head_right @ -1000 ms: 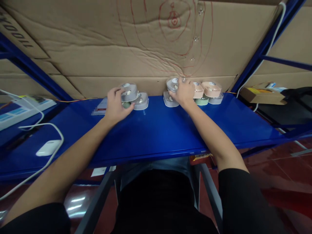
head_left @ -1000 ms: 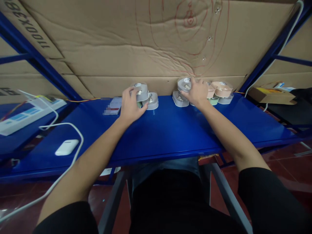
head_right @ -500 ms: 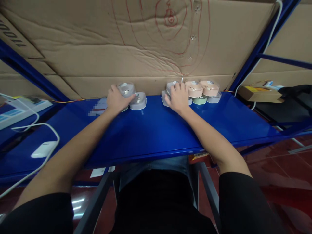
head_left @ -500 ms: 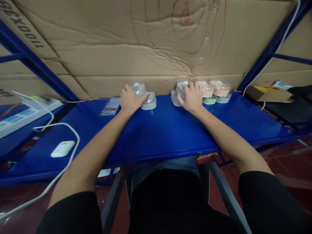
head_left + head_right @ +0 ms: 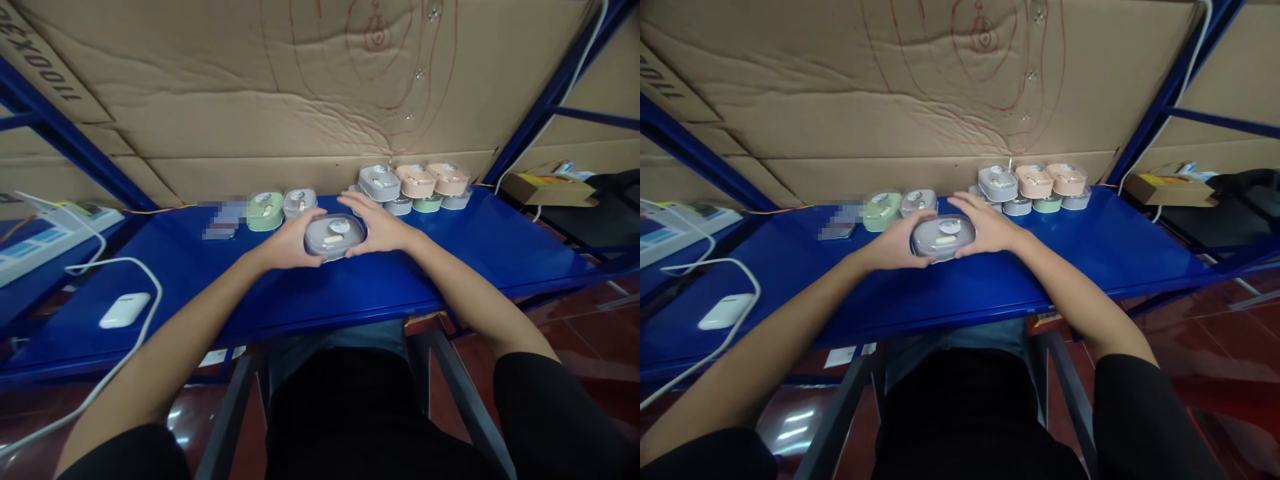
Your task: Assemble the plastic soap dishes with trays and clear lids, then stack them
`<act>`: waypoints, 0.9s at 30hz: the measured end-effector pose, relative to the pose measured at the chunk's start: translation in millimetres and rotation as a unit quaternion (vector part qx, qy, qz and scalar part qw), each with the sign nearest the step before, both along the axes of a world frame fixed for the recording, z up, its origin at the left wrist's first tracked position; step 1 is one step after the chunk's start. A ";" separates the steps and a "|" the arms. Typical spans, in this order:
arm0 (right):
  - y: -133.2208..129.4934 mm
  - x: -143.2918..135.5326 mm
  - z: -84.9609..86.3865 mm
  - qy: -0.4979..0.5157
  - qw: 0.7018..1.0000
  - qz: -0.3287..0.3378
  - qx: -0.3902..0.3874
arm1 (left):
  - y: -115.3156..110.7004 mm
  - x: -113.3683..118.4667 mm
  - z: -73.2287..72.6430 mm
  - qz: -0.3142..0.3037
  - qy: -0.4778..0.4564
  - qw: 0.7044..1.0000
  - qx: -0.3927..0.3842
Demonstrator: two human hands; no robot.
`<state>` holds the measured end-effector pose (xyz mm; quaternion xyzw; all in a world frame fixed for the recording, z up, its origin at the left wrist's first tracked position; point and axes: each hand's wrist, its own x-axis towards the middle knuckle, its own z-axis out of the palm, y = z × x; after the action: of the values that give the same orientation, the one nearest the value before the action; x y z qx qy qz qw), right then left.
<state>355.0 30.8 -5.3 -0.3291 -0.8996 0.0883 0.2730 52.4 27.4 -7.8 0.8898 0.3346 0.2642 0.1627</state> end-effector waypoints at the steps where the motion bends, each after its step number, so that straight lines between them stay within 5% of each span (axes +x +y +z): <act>1: -2.3 2.8 0.0 -0.017 0.999 0.026 -0.029 | -3.6 4.1 -2.8 -0.026 -0.001 1.000 -0.017; 4: -11.8 4.0 0.3 -0.063 0.994 0.038 -0.084 | -6.0 12.7 -13.0 -0.065 -0.002 0.996 -0.068; 14: -19.1 -2.3 2.1 -0.042 0.997 -0.017 -0.067 | 6.7 10.9 -37.2 -0.017 -0.055 0.992 -0.110; 19: -9.3 25.7 16.6 -0.019 0.995 -0.084 -0.049 | 17.1 -6.0 -25.0 0.022 -0.010 0.995 -0.094; 23: 1.7 48.0 17.7 -0.135 0.968 -0.170 -0.124 | 20.5 -23.0 -10.4 0.027 0.069 0.994 -0.086; 27: 6.0 51.6 12.1 -0.219 0.950 -0.178 -0.135 | 19.6 -29.4 -4.5 0.012 0.089 0.993 -0.073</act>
<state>406.6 36.9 6.8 -0.5289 -0.8438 0.0844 0.0338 23.0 47.0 -12.2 0.8915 0.3767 0.1604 0.1938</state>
